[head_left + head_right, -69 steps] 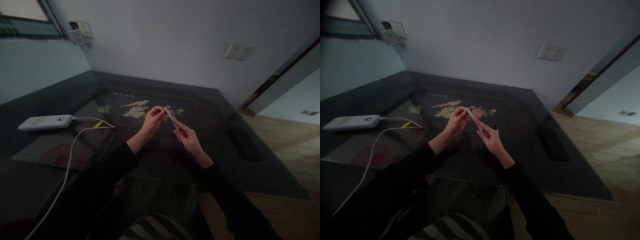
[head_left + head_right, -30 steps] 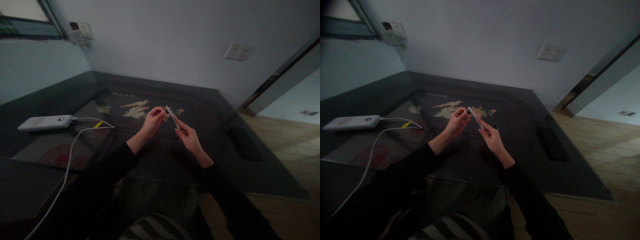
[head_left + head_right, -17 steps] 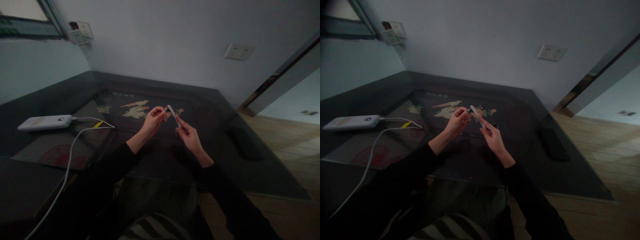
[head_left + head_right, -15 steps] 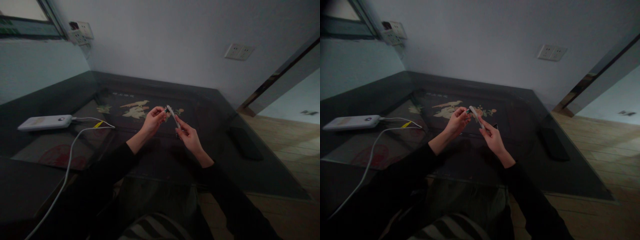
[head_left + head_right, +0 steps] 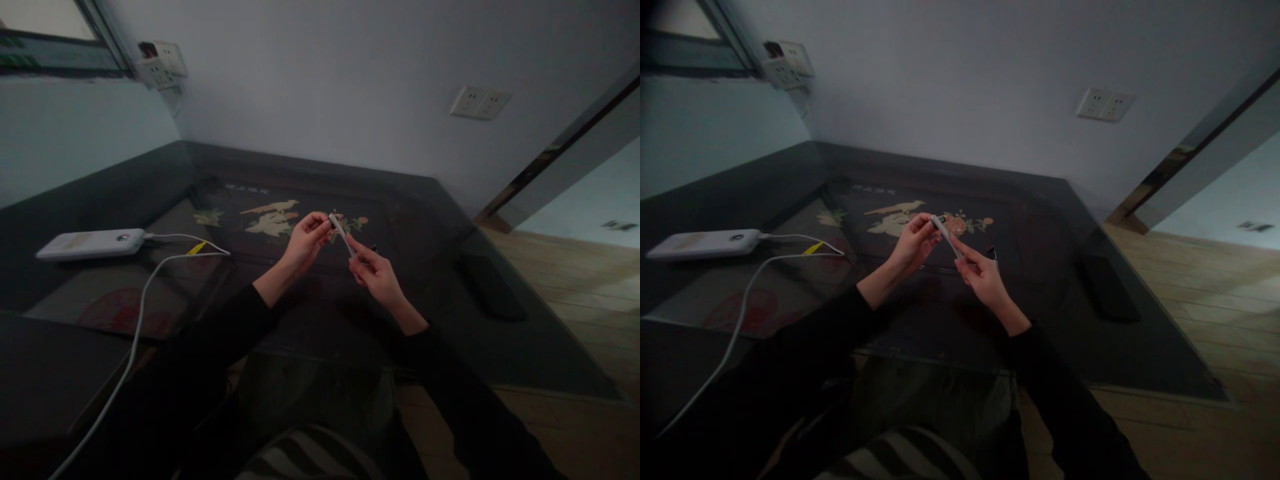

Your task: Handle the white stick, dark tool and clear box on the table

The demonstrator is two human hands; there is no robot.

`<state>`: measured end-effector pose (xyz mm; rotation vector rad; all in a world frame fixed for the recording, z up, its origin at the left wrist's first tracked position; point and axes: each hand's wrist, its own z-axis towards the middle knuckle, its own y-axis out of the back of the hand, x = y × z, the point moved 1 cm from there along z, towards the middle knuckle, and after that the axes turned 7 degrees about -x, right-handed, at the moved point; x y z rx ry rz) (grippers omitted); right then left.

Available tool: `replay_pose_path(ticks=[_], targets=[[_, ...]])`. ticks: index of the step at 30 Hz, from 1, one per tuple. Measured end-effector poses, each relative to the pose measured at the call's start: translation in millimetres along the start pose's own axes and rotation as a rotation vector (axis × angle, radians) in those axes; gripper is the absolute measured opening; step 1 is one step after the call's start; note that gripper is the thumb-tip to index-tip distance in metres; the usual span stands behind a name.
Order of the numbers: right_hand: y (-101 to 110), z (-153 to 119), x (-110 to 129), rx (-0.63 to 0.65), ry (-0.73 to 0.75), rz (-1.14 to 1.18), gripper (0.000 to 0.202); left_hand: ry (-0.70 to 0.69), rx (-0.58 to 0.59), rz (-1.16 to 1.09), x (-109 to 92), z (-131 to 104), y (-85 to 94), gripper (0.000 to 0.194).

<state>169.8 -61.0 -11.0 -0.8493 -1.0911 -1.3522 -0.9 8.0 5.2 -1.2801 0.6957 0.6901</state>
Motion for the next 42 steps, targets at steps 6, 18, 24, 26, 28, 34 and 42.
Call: replay_pose_path(ticks=[6,18,24,26,28,34,42], targets=[[2.3,2.6,0.2,-0.071,-0.005,-0.082,0.055,-0.011,0.002,0.034,0.5,0.4,0.9,0.034],[2.8,3.1,1.7,-0.132,0.009,-0.110,0.053,-0.006,0.037,0.010,1.0,0.1,1.7,0.041],[1.2,0.9,2.2,-0.071,-0.025,-0.050,0.056,-0.004,0.022,0.012,1.9,1.6,3.1,0.035],[0.1,0.1,1.7,-0.042,-0.025,-0.027,0.055,-0.010,0.026,0.004,2.6,2.2,3.8,0.034],[-1.3,-0.6,0.7,-0.008,-0.029,0.007,0.055,-0.017,0.026,-0.007,3.2,2.7,4.3,0.034],[-1.5,0.3,-4.2,0.041,-0.034,0.076,0.056,-0.019,0.017,0.015,2.5,2.5,3.5,0.034],[2.2,2.7,-2.2,-0.078,-0.005,-0.063,0.055,-0.015,0.027,0.006,2.2,2.0,4.4,0.035]])
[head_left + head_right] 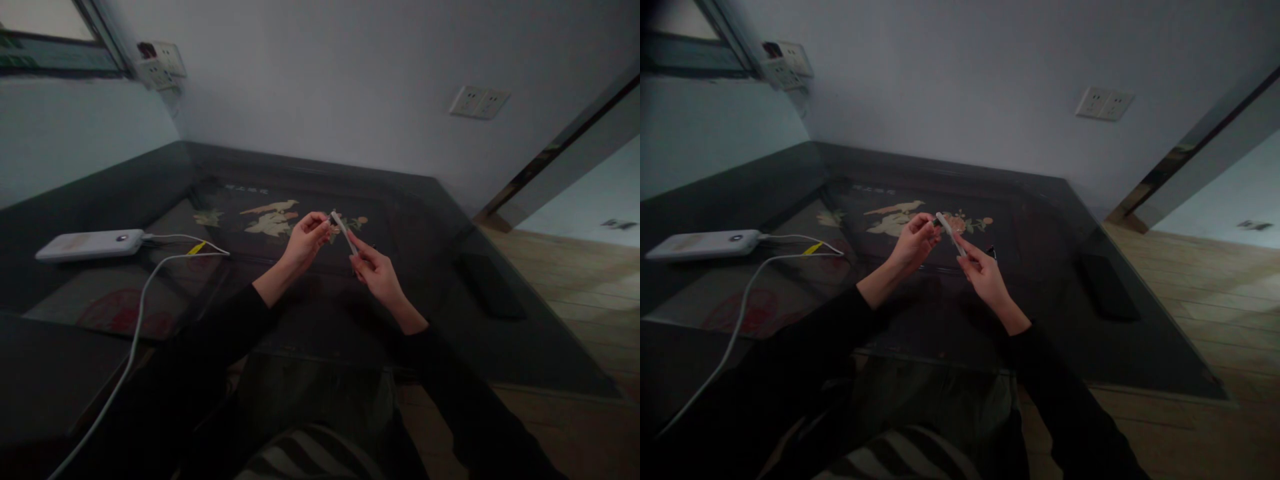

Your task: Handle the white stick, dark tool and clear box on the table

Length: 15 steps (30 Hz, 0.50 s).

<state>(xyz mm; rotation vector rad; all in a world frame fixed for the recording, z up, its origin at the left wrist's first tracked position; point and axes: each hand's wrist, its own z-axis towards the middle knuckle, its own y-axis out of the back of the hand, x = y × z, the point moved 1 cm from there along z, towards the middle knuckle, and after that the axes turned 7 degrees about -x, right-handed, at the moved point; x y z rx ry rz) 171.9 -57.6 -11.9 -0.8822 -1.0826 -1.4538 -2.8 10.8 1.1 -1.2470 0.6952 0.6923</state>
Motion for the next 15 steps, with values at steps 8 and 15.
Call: replay_pose_path(ticks=[8,15], targets=[[2.0,1.0,1.6,-0.061,0.032,-0.093,0.055,-0.005,0.029,-0.005,1.2,0.7,0.1,0.039],[0.4,-1.3,3.1,-0.010,0.005,-0.025,0.056,0.011,0.009,-0.015,1.0,0.9,0.3,0.031]])
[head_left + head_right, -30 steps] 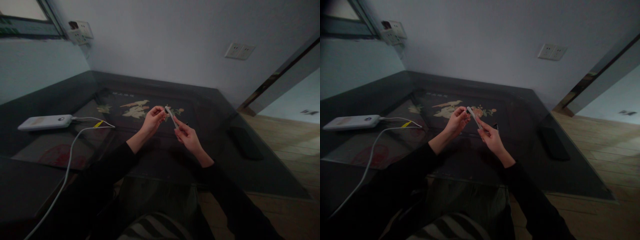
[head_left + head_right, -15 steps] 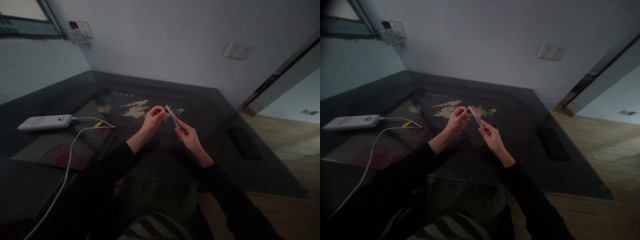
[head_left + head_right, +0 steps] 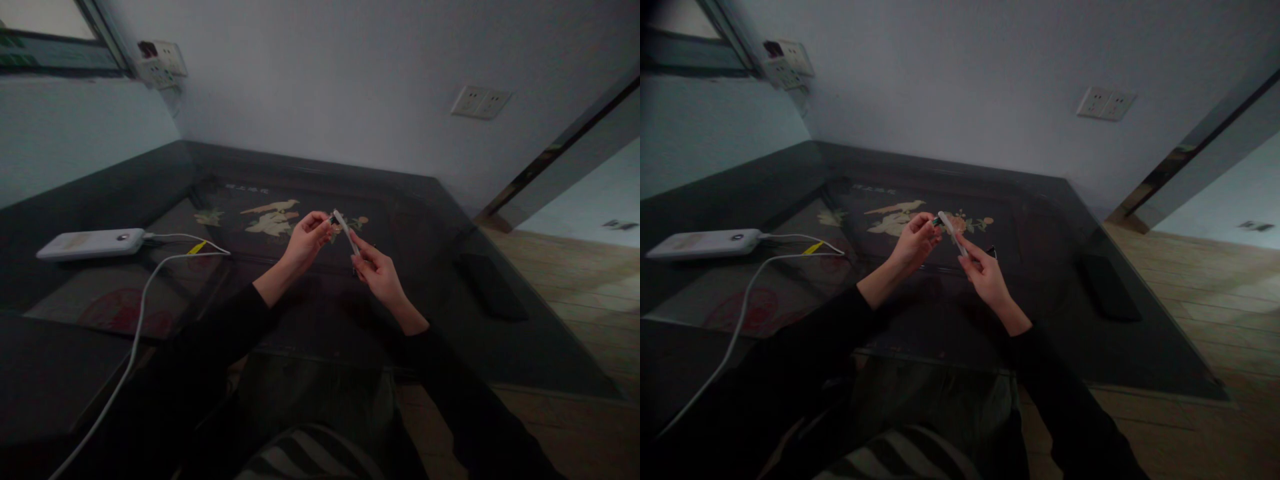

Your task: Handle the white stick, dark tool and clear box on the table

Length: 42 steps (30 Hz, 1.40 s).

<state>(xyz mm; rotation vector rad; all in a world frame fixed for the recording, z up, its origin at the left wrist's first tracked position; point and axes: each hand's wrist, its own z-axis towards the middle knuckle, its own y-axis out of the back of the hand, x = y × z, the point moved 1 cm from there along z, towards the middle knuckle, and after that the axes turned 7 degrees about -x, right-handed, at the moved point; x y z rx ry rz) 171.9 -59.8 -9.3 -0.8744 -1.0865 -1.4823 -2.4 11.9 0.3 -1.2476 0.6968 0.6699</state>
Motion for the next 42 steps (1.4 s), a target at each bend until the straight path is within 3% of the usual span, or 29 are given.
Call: replay_pose_path(ticks=[11,21,28,42], targets=[[-2.9,-2.3,0.4,0.110,-0.017,0.116,0.054,-0.013,0.013,-0.034,0.0,0.0,-1.7,0.039],[0.2,1.3,2.6,-0.052,0.019,-0.060,0.053,0.000,0.032,0.010,1.3,1.1,0.7,0.046],[1.5,1.7,2.7,-0.078,0.038,-0.108,0.054,-0.010,0.031,0.064,0.3,-0.1,0.2,0.033],[-2.7,-2.7,1.5,0.043,-0.005,0.013,0.052,0.001,-0.013,0.020,-1.2,-1.1,-1.3,0.032]])
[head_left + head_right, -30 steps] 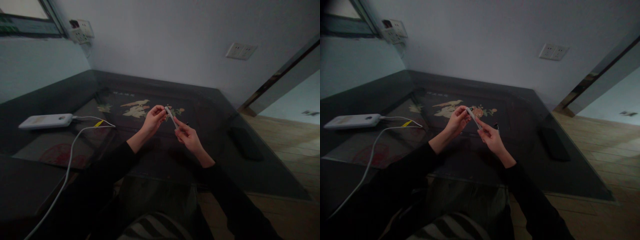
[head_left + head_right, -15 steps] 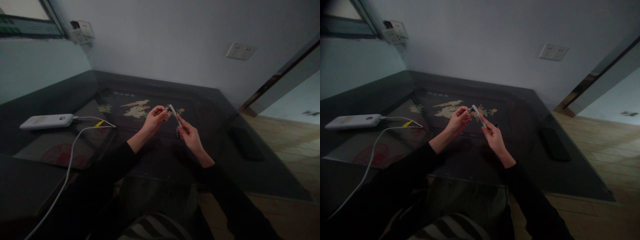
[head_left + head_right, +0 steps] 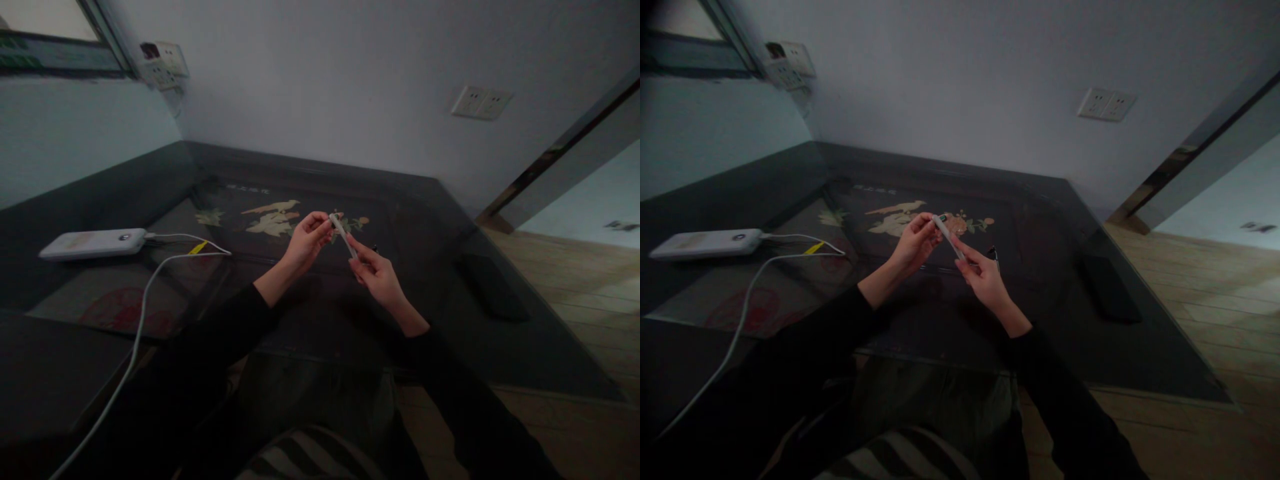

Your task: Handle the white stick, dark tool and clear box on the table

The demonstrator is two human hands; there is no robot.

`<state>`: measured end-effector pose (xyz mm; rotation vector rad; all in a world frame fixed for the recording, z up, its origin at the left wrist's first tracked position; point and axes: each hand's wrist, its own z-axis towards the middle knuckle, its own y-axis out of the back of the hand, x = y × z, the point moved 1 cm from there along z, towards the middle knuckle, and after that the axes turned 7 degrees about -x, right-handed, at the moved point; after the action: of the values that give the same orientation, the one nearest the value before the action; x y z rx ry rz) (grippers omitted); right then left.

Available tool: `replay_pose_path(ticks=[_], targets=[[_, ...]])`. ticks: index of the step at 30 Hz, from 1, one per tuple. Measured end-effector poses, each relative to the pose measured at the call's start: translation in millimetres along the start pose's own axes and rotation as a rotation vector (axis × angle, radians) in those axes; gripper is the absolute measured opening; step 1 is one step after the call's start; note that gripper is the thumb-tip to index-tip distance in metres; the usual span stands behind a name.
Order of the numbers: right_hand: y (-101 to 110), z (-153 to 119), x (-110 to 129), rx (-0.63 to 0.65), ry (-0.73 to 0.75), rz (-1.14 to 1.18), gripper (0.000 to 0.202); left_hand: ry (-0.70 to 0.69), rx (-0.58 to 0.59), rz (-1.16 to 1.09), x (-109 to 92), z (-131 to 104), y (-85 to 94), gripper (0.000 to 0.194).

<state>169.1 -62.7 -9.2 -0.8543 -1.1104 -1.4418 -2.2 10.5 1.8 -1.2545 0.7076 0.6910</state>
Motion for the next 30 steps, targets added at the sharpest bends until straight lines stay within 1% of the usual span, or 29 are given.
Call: replay_pose_path(ticks=[4,10,16,20,30], targets=[[0.0,0.3,-0.6,0.007,-0.002,0.006,0.053,0.013,-0.017,-0.004,-1.2,-1.1,-1.9,0.032],[2.7,3.2,0.1,-0.061,0.024,-0.056,0.054,0.015,0.000,0.000,0.2,-0.6,-0.4,0.039],[6.1,5.8,1.4,-0.109,0.032,-0.121,0.054,0.028,-0.003,0.031,0.9,-0.5,-0.5,0.034],[6.2,5.7,1.4,-0.131,0.051,-0.153,0.053,0.038,0.006,0.017,0.5,-0.6,-1.2,0.035],[4.6,3.5,0.3,-0.072,0.050,-0.142,0.053,0.031,-0.025,0.027,0.7,-0.9,-0.9,0.029]])
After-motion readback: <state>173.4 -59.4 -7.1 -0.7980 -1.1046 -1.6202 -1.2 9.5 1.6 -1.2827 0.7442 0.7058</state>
